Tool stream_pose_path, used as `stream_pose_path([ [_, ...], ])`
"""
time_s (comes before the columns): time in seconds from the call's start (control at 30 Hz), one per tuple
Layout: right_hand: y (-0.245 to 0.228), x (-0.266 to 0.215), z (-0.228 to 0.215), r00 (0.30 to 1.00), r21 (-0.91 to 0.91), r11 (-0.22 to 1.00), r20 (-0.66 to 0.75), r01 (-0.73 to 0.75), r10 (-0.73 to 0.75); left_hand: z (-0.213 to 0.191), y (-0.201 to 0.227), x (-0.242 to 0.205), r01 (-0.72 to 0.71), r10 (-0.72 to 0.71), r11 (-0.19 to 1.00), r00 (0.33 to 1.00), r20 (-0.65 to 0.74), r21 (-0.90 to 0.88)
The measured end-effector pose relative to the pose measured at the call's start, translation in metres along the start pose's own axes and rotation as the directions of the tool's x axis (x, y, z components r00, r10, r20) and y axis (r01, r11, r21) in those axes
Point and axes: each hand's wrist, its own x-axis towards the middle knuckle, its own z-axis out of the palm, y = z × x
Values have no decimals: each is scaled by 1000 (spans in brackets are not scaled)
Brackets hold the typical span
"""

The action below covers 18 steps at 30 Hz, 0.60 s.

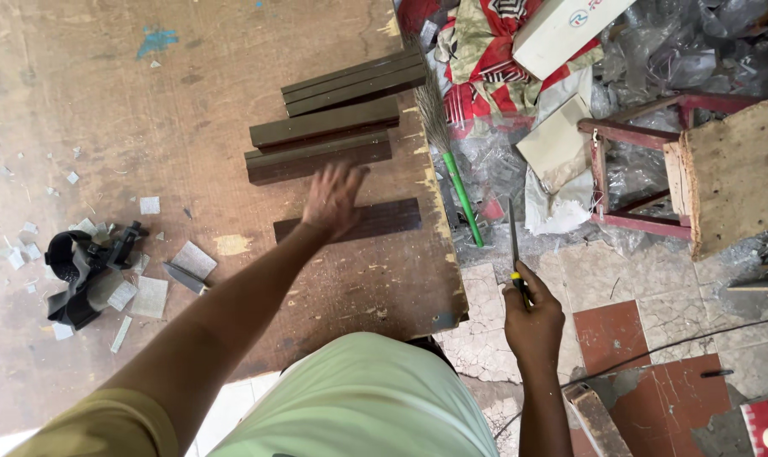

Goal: The person uses a metal file to smooth the edges of several dark rectangular metal bars on a wooden workbench. They repeatedly pick up a bar, file its edges, and place it back on the table, handling the items one at a time.

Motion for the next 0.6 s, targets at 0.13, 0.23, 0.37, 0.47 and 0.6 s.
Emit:
stream_pose_path([
  [0.13, -6, 12, 4, 998, -28, 998, 15, 61, -61, -18, -42, 56, 115, -110, 992, 988, -104, 46],
  [0.23, -10, 20, 12, 996, 7, 998, 49, 69, -69, -22, -63, 81, 156, -155, 988, 984, -91, 2],
  [0.37, -20, 28, 26, 991, 88, 993, 96, 82, -91, 3, -91, 106, 168, -174, 983, 982, 80, 78],
  [0.47, -28, 29, 34, 990, 85, 994, 117, 69, -79, 33, -113, 121, 173, -182, 976, 982, 60, 132],
  [0.6, -39, 28, 35, 977, 160, 974, 114, 161, -180, -6, -122, 125, 211, -216, 976, 970, -113, -54],
])
